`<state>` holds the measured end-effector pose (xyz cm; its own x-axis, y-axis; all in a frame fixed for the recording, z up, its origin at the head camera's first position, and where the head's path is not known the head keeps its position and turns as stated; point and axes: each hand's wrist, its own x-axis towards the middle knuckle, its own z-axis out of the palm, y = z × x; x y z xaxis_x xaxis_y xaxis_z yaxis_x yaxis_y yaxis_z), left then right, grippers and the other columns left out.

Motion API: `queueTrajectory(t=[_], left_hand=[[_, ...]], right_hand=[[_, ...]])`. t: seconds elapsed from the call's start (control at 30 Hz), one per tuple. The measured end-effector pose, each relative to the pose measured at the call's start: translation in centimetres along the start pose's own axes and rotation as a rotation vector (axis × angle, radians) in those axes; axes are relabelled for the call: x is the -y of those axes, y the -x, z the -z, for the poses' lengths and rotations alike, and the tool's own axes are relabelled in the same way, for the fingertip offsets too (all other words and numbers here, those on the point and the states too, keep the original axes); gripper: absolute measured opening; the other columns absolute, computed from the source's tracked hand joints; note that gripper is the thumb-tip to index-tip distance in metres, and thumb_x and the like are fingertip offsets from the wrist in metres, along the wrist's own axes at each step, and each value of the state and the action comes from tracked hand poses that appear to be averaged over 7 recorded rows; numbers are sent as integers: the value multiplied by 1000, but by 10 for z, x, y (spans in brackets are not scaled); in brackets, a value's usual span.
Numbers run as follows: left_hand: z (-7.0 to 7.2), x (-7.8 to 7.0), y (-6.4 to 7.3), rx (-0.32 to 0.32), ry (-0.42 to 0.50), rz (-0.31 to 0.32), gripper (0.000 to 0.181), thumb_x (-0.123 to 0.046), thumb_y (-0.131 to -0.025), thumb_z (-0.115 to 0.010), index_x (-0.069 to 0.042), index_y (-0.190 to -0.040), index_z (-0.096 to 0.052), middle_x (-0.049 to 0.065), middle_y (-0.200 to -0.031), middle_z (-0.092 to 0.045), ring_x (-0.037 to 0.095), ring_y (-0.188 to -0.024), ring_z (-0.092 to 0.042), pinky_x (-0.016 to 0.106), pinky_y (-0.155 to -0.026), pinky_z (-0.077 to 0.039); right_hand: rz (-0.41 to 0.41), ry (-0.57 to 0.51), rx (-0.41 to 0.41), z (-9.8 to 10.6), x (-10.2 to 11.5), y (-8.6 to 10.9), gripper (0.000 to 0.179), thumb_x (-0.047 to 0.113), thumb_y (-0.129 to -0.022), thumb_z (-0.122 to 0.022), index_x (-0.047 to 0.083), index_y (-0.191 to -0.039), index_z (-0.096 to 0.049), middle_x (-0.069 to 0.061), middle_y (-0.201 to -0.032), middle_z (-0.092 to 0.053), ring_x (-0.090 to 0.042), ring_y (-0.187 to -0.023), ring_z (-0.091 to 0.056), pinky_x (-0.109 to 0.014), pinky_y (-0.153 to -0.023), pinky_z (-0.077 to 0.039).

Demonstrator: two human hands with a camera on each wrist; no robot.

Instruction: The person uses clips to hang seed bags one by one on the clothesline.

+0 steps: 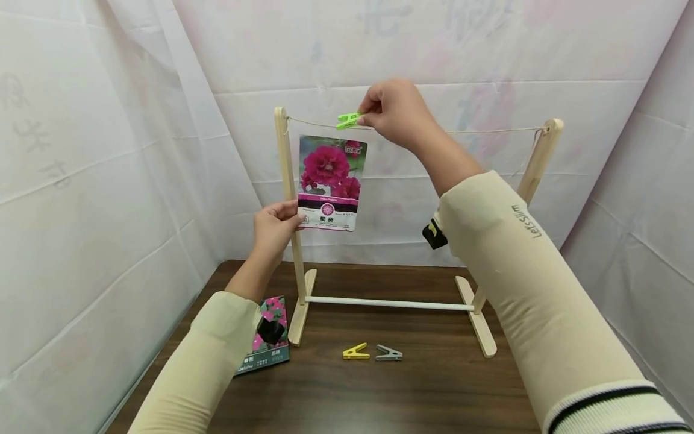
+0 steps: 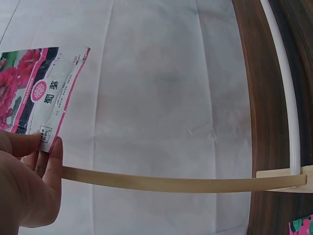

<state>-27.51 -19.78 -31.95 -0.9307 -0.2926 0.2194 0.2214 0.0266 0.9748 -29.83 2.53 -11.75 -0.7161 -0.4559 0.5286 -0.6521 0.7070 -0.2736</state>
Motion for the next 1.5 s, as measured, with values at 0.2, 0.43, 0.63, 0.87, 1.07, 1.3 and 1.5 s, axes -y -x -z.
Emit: queueTrajectory(t=[0.2, 0.43, 0.63, 0.87, 1.07, 1.3, 1.5], left_hand=[[-5, -4, 0, -6, -8, -3, 30, 8, -87, -68, 7, -117, -66, 20, -106, -68, 9, -79, -65, 24, -73, -56], [-9, -7, -1, -25, 12, -11, 30, 10, -85, -67, 8, -115, -66, 15, -98, -69, 7, -76, -64, 22, -71, -56], [-10, -8, -1, -36, 30, -23, 28, 12, -85, -67, 10, -113, -66, 7, -90, -68, 6, -74, -64, 22, -69, -56], [-12, -7, -2, -37, 46, -44, 27, 14, -84, -66, 11, -112, -66, 6, -86, -68, 6, -73, -64, 22, -68, -56], [-13, -8, -3, -37, 47, -52, 28, 13, -84, -67, 10, -112, -67, 8, -88, -69, 6, -73, -64, 23, -70, -57], [-14, -10, -2, -45, 29, -54, 27, 12, -84, -67, 8, -111, -68, 11, -91, -69, 8, -75, -64, 24, -71, -57], [-14, -10, -2, -43, 32, -57, 27, 12, -84, -67, 8, -111, -68, 12, -93, -69, 9, -75, -65, 24, -71, -57]], right_hand=[[-18, 34, 45, -2, 6, -5, 18, 11, -94, -65, -1, -104, -74, -12, -101, -71, -19, -87, -61, -28, -75, -48], [-51, 56, 71, -1, 4, -8, 18, 11, -95, -64, -1, -104, -74, -11, -102, -71, -19, -88, -60, -29, -76, -49], [-76, 53, 104, -3, 3, -8, 19, 13, -95, -63, 1, -105, -74, -10, -102, -71, -19, -88, -60, -28, -74, -49], [-58, 74, 112, -5, 3, -7, 19, 11, -96, -61, 0, -104, -74, -11, -102, -71, -20, -90, -61, -30, -76, -49], [-49, 79, 107, -6, 3, -6, 18, 11, -96, -62, 0, -103, -75, -11, -101, -72, -19, -88, -61, -29, -73, -48], [-44, 71, 106, -7, 4, -5, 18, 12, -96, -63, 1, -103, -75, -10, -100, -72, -18, -86, -60, -27, -72, -48], [-13, 71, 108, -7, 4, -5, 19, 12, -96, -63, 0, -104, -75, -11, -100, -72, -18, -84, -60, -27, -71, -47]])
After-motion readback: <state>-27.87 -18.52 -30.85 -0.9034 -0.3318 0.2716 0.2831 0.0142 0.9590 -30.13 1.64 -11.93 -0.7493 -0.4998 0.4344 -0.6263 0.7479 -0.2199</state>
